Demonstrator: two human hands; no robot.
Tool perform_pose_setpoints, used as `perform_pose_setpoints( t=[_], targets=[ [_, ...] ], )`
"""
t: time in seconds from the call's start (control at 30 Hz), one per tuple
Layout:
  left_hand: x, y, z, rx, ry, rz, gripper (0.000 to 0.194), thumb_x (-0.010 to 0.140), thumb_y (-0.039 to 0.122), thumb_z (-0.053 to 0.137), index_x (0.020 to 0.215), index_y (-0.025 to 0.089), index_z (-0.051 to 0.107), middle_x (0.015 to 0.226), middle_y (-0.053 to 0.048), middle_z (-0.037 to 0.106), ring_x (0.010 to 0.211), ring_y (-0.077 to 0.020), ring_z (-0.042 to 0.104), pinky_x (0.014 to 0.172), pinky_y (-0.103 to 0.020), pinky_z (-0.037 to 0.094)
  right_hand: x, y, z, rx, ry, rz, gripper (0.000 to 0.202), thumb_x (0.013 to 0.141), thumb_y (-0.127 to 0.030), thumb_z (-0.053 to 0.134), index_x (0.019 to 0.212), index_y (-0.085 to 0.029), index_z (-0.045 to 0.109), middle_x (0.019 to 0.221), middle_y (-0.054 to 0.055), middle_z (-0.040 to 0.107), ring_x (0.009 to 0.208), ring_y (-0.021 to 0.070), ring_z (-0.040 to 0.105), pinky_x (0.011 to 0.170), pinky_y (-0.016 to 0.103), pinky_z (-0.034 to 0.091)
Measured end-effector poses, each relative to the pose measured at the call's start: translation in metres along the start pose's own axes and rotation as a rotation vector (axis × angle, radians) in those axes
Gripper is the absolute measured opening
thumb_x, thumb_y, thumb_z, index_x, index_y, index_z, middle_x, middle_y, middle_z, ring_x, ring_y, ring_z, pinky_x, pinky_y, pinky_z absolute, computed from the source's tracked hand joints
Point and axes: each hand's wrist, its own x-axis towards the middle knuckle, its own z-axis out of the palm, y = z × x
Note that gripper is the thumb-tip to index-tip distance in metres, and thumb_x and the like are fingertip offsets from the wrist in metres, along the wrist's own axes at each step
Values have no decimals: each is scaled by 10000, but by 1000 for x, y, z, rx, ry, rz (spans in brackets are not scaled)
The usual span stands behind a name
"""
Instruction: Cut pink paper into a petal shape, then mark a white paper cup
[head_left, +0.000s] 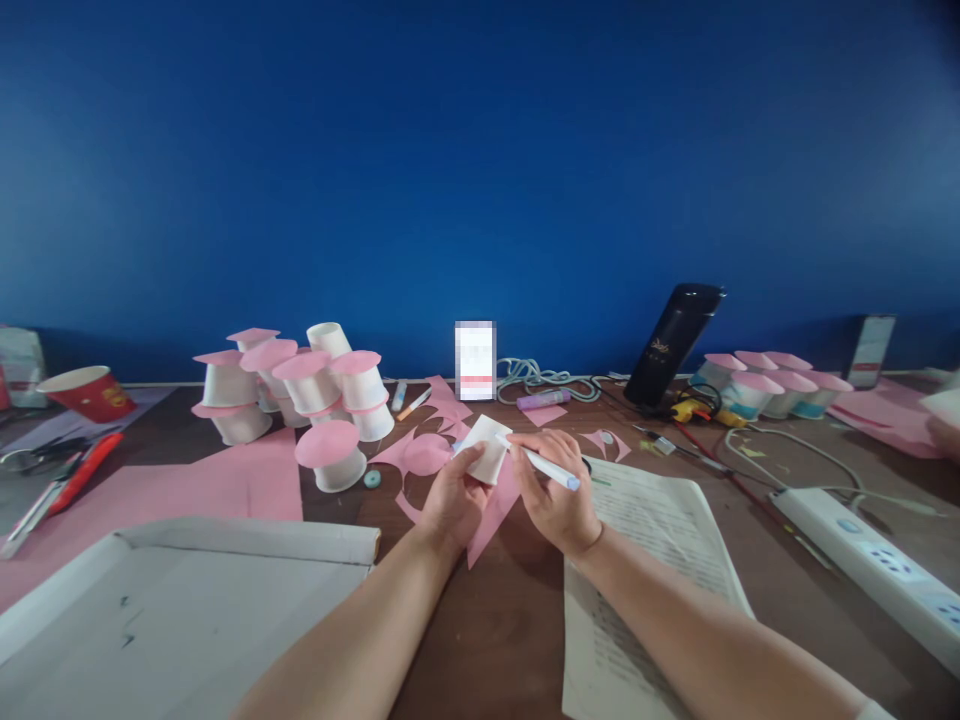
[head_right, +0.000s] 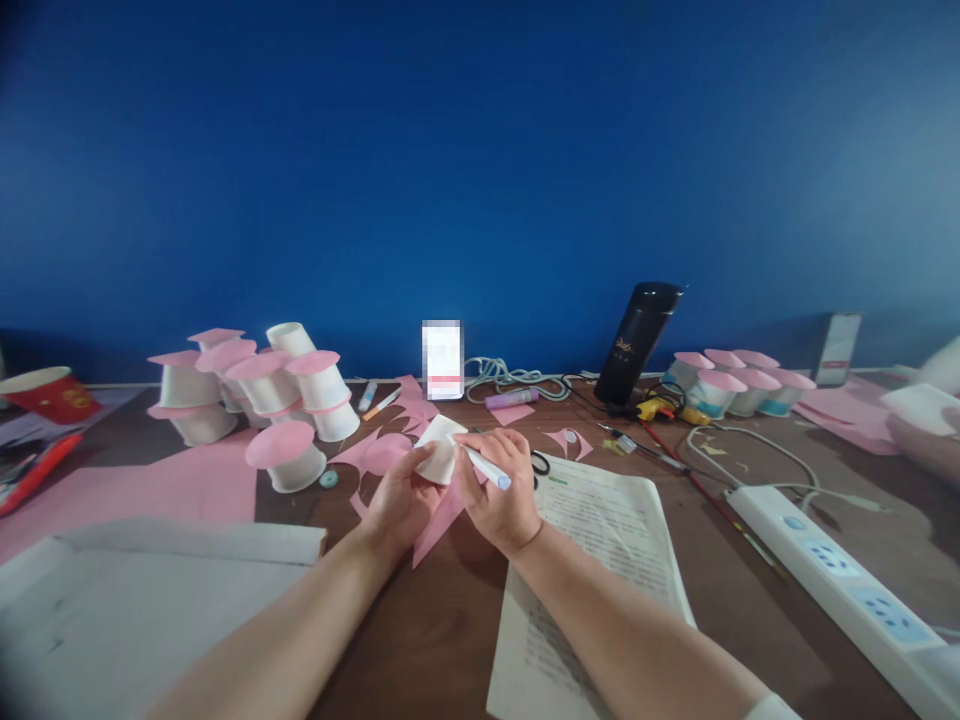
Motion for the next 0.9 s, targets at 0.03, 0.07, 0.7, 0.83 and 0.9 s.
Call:
perform_pose_setpoints(
  t=[0.03, 0.07, 0.7, 0.83, 0.9],
  targets=[
    [0, 0, 0, -2, 1, -1, 172, 746, 89, 658, 917, 78, 673, 888, -93, 726, 822, -163, 681, 819, -238, 535, 0, 0, 0, -2, -2, 1, 121, 896, -217, 534, 964, -220, 634, 869, 34, 702, 827, 191, 635, 873, 385, 423],
    [0, 0, -1, -3, -2, -4, 175, 745, 91, 662, 918, 74, 673, 891, -95, 724, 827, -163, 680, 821, -237, 534, 0, 0, 0, -4, -4, 1, 123, 897, -216, 532, 966, -220, 633, 871, 35, 702, 831, 192, 634, 874, 386, 421],
    [3, 4, -1, -28, 67, 14, 126, 754, 80, 647, 877, 105, 660, 877, -75, 716, 788, -133, 675, 743, -209, 537, -1, 2, 1, 3, -3, 7, 110, 894, -213, 537, 953, -214, 630, 864, 30, 700, 824, 183, 629, 872, 385, 414],
    [3, 3, 0, -14, 72, 27, 126, 748, 85, 653, 872, 111, 663, 885, -75, 717, 796, -133, 674, 761, -209, 531, -1, 0, -1, 18, 2, 5, 115, 899, -217, 534, 962, -217, 630, 877, 36, 702, 838, 189, 633, 876, 395, 423],
    [4, 1, -1, 10, 44, 52, 155, 739, 101, 669, 893, 116, 671, 933, -82, 719, 857, -151, 674, 799, -223, 525, -1, 0, -1, 40, 15, 24, 134, 906, -229, 529, 987, -224, 635, 896, 39, 703, 864, 195, 639, 880, 396, 433]
  ],
)
